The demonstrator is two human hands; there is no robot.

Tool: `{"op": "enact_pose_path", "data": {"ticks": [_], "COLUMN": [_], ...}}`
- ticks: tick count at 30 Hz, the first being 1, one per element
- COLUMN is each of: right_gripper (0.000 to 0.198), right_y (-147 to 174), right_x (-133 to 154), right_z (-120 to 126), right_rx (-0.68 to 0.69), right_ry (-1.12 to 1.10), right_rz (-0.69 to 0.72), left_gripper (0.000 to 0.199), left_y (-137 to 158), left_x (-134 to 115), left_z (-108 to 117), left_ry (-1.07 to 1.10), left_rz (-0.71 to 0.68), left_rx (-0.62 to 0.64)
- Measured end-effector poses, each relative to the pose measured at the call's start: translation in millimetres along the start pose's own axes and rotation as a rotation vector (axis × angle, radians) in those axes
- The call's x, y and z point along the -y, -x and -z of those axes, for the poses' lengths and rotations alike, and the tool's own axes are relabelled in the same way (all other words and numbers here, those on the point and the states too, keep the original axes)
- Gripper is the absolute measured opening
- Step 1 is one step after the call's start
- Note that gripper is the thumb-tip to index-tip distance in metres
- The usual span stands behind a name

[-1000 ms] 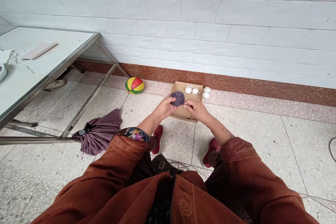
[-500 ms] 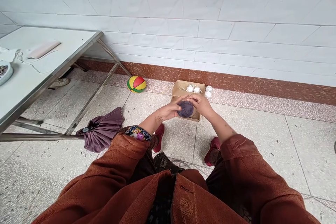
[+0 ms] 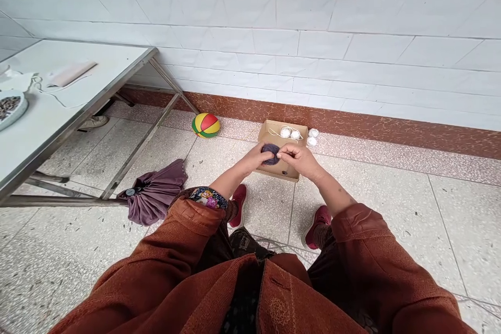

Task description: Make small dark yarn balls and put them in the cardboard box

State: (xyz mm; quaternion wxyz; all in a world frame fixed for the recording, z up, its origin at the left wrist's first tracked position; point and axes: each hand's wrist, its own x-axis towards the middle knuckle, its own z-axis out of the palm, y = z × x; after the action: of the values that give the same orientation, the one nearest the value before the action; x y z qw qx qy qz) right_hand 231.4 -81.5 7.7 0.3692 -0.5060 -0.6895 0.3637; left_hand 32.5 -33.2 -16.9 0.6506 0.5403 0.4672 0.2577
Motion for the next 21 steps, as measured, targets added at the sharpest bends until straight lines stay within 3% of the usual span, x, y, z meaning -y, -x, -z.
{"op": "enact_pose_path", "data": {"ticks": [2,4,7,11,14,17,21], "right_gripper": [0.030,0.029,0.027,0.028,0.028,0.027,0.026], "right_y": [-3.1,-5.7,-7.8,-7.4,-5.3,-1.4,3.6], "right_x": [1.3,0.4,-5.5,-21.2,-29.7,-26.4,-9.4], "right_z": [-0.5,-0.9,-0.2,0.9,-0.1,-1.0,-0.7], "right_rx": [-0.003,-0.025,-0.070,-0.086,-0.067,-0.050,0.038], "right_ry": [-0.040,-0.053,-0.052,-0.033,0.040,0.105,0.067], "right_rz": [0.004,0.011,0.007,-0.104,-0.151,-0.096,0.004], "left_gripper": [0.079,0.090,0.091,0.089,0.077,0.059,0.054], "left_y": [2.3,6.9,15.3,22.4,20.7,13.9,4.6], "left_x": [0.2,-2.6,-9.4,-16.2,-17.9,-16.1,-8.6], "left_z": [-1.4,-3.4,-5.6,-4.8,-2.9,-1.3,-0.1], "left_ry": [-0.140,-0.145,0.021,0.262,0.428,0.501,0.302], "left_rz": [-0.003,-0.058,-0.162,-0.096,-0.110,-0.120,-0.049], "left_rx": [0.058,0.190,0.399,0.477,0.424,0.252,0.045]}}
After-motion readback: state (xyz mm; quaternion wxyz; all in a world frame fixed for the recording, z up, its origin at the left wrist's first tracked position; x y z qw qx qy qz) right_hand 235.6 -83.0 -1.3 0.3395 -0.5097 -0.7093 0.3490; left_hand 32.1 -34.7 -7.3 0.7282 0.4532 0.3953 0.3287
